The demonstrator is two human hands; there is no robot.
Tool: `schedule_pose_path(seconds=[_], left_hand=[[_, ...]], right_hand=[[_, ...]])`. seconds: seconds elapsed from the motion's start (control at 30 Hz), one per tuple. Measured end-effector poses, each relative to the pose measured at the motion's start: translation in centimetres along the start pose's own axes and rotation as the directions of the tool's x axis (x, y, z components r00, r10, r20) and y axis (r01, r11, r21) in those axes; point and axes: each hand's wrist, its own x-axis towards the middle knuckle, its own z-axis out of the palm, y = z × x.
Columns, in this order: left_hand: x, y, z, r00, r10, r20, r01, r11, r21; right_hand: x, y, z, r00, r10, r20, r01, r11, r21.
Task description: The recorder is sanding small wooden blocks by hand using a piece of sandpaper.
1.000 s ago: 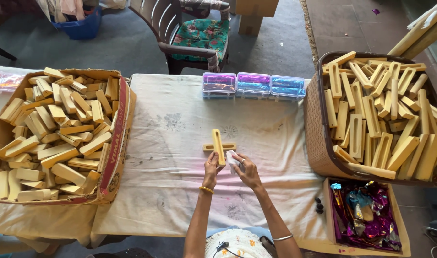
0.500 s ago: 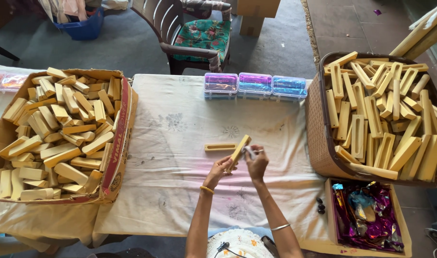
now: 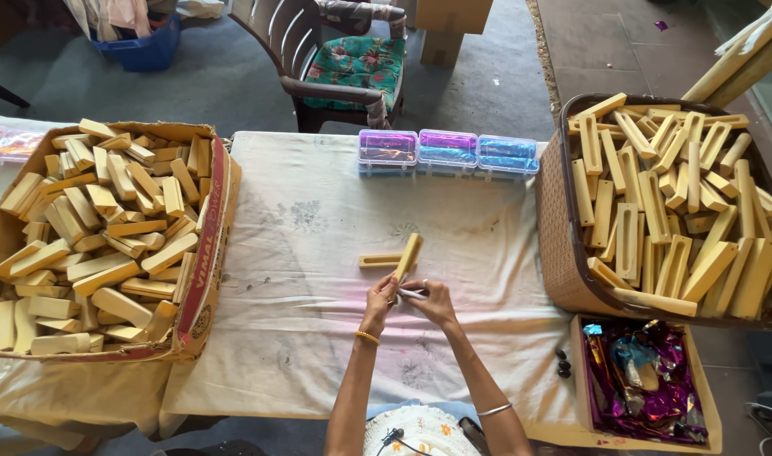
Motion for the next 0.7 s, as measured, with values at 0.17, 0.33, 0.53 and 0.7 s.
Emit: schedule_pose_path(seconds=[0.17,0.33,0.53,0.7], left_hand=[[-1.4,2.7,0.7,0.985,-0.095,0.147,0.067,0.980,0.190],[-3.9,5.0,2.3,0.945,-0.161,0.285,0.084,0.961,0.263],[-1.6,1.9,1.5,0.984,-0.026,0.174,-0.002,0.987,0.158],[-1.1,0.8,1.0,0.999,-0.008,0.048,0.002,0.993,0.118]], right_hand=[[0.1,0.7,-0.5,0.898,0.160,-0.410,-0.143,0.987,0.072],[0.4,1.0,-1.0,0.806,0.131,-0.577,-0.020,0.981,0.195],[-0.1,2.9,0.0,0.960,0.137,-0.242,-0.104,0.984,0.145],[0.0,1.0,0.0,0.985,0.145,-0.097,-0.129,0.979,0.155]])
